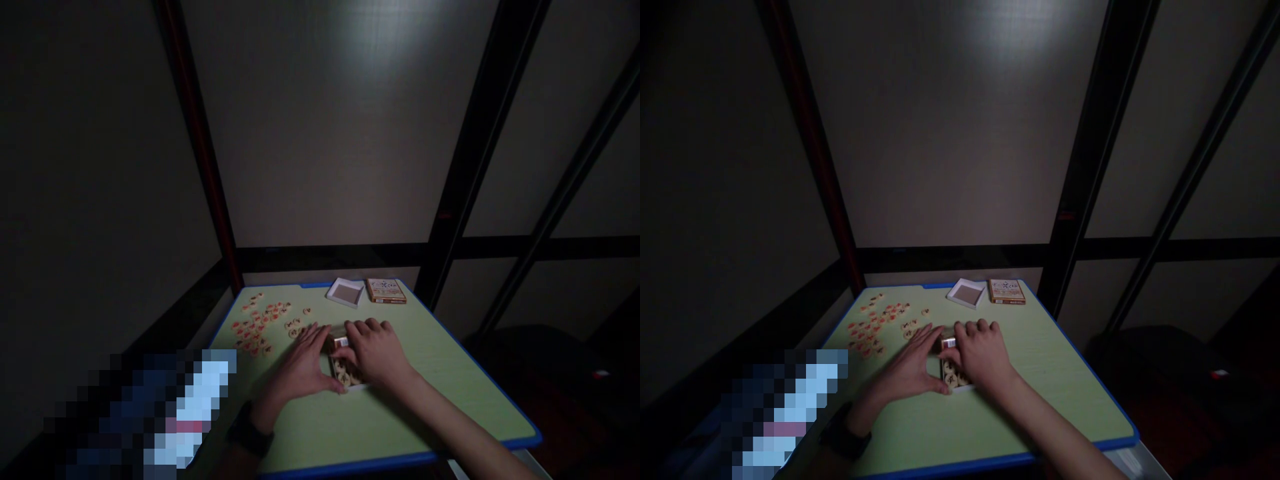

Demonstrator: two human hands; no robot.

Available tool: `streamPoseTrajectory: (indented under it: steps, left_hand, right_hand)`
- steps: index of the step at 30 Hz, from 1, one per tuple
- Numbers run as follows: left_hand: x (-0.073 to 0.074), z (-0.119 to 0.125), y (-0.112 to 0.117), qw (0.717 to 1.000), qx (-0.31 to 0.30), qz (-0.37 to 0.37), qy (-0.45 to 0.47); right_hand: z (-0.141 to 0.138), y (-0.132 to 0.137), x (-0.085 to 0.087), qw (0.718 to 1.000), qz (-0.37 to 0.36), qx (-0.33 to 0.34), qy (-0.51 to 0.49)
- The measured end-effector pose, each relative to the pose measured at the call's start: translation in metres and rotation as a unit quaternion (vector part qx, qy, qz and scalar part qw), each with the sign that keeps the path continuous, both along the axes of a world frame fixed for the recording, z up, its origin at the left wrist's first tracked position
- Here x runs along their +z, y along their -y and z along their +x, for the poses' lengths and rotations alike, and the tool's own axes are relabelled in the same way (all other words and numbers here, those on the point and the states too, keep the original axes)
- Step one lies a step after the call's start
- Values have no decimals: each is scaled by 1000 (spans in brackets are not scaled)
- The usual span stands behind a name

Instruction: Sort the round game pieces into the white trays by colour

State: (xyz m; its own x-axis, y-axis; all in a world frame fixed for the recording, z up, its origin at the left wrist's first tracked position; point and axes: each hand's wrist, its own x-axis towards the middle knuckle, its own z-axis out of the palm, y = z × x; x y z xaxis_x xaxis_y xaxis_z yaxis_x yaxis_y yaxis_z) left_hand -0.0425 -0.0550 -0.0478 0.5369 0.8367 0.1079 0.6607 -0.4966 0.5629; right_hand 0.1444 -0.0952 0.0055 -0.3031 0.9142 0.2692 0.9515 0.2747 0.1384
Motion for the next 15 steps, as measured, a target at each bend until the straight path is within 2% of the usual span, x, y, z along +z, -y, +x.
streamPoseTrajectory:
  steps: [4, 8, 11, 15]
  left_hand:
    - [-2, 0, -6, 999, 26, 34, 21]
    - [-2, 2, -14, 996, 32, 82, 24]
    - [2, 6, -16, 994, 30, 109, 0]
    - [9, 10, -11, 993, 23, 111, -23]
  right_hand:
    - [24, -12, 3, 995, 16, 94, 0]
    - [52, -22, -4, 976, 35, 174, -126]
    - [69, -28, -13, 953, 38, 190, -231]
    - [79, -25, -18, 942, 35, 195, -272]
